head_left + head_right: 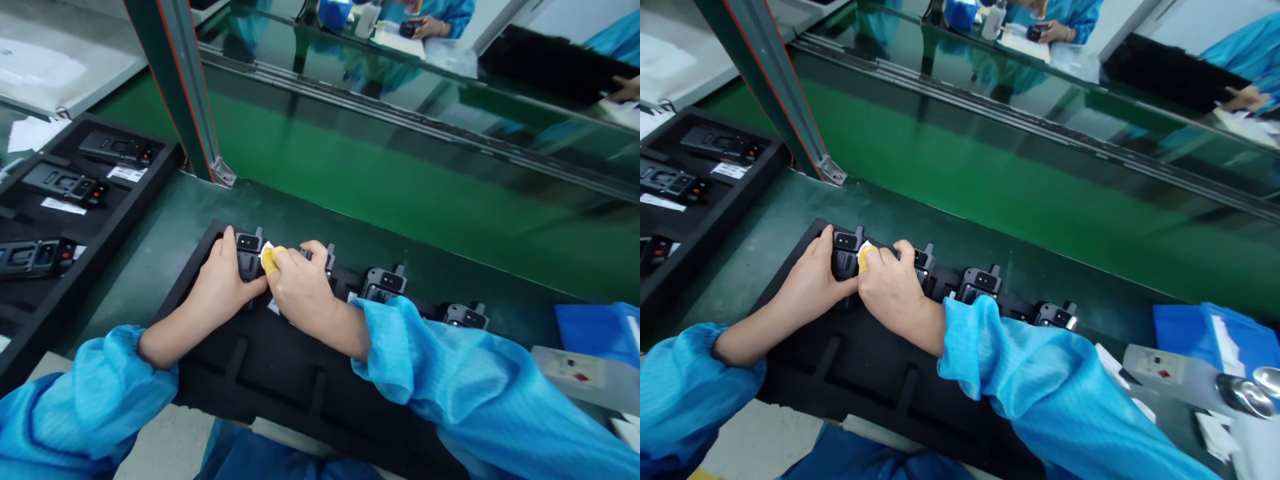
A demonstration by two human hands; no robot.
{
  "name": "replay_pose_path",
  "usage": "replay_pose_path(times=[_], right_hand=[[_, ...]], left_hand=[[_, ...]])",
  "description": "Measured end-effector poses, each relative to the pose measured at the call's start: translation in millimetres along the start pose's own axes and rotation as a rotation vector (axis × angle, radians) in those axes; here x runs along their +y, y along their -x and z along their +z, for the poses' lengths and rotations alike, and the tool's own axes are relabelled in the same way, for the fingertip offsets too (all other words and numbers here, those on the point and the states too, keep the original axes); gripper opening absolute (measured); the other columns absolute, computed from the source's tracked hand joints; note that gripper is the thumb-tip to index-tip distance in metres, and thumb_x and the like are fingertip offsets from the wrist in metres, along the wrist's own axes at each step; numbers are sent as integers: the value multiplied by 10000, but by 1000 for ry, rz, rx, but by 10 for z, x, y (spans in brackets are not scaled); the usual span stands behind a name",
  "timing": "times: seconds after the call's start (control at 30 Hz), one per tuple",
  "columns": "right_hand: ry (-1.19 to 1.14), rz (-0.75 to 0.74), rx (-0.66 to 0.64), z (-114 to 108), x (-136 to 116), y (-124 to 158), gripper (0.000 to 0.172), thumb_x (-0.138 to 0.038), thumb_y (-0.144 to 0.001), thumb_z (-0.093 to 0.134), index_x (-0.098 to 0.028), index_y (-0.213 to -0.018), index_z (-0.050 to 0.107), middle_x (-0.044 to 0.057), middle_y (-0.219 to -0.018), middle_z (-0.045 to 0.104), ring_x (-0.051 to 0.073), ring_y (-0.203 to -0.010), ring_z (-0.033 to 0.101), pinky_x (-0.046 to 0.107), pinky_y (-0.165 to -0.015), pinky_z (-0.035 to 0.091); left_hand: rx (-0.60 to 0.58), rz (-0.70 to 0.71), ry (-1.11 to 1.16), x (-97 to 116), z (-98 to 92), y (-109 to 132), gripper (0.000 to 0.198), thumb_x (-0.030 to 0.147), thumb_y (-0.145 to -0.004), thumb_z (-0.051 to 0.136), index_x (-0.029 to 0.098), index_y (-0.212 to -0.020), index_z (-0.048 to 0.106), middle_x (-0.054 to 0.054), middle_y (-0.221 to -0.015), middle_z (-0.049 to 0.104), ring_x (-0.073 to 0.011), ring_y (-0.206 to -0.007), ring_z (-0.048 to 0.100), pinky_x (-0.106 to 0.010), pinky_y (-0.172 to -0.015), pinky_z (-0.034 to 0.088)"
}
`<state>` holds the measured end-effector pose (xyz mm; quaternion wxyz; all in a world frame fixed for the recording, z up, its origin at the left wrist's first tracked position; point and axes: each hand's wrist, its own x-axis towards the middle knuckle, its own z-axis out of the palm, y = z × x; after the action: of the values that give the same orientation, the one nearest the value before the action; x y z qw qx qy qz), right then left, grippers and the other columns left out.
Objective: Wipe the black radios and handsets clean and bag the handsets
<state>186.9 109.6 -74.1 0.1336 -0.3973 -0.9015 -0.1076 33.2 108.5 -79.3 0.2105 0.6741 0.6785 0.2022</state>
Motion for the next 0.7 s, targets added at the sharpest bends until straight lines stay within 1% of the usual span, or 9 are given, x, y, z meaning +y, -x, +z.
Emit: replay_pose_path(times=[0.13, 0.2, 0.3, 0.4, 0.47, 0.57, 0.63, 0.7], right_hand=[[-50, 81, -133, -47, 93, -193, 320, -63, -866, 409, -180, -756, 686, 36, -795, 585, 148, -731, 450, 405, -866, 164], [-62, 149, -160, -108, 177, -259, 326, -67, -873, 395, -178, -803, 693, 45, -838, 591, 145, -742, 455, 408, -855, 164], [-67, 222, -136, -193, 300, -249, 325, -63, -859, 391, -183, -854, 693, 50, -876, 586, 147, -757, 455, 408, -829, 169], [-52, 252, -99, -235, 397, -155, 304, -54, -822, 413, -174, -799, 691, 54, -869, 579, 146, -752, 442, 405, -805, 175], [-40, 257, -87, -250, 440, -87, 294, -43, -795, 424, -169, -766, 688, 56, -853, 579, 144, -740, 431, 402, -794, 179], [-28, 246, -83, -284, 474, -3, 300, -26, -760, 435, -172, -788, 695, 55, -844, 584, 140, -729, 431, 396, -788, 181], [-31, 240, -81, -319, 483, 49, 313, -19, -743, 440, -176, -806, 703, 49, -833, 585, 137, -726, 444, 391, -788, 178], [-35, 234, -61, -356, 490, 105, 321, -16, -734, 443, -179, -810, 709, 41, -818, 585, 134, -718, 455, 387, -789, 176]], left_hand=[[-4, 6, -35, -4, -38, -12, 936, 435, -629, 707, 61, -1378, 288, -197, -1181, 551, -349, -1117, 544, -469, -912, 451], [-11, 22, -48, 1, -56, -15, 926, 444, -638, 703, 50, -1371, 297, -195, -1169, 561, -348, -1122, 538, -472, -925, 443], [-2, 34, -48, 10, -64, -14, 919, 460, -641, 701, 73, -1376, 308, -181, -1183, 566, -339, -1145, 528, -463, -951, 429], [10, 17, -38, 13, -61, -13, 922, 453, -635, 705, 52, -1372, 322, -200, -1206, 566, -340, -1168, 517, -467, -982, 407], [18, -1, -13, 8, -70, -13, 903, 439, -624, 711, 58, -1359, 351, -194, -1198, 580, -339, -1170, 521, -472, -994, 400], [52, -59, 67, -1, -115, -11, 858, 418, -608, 712, 108, -1342, 395, -162, -1226, 584, -326, -1189, 523, -459, -1009, 399], [80, -114, 134, 6, -162, 4, 855, 415, -606, 707, 108, -1342, 402, -164, -1267, 566, -318, -1207, 516, -446, -1023, 393], [103, -137, 207, 25, -206, 39, 864, 415, -604, 705, 101, -1348, 398, -167, -1284, 558, -312, -1213, 514, -445, -1033, 387]])
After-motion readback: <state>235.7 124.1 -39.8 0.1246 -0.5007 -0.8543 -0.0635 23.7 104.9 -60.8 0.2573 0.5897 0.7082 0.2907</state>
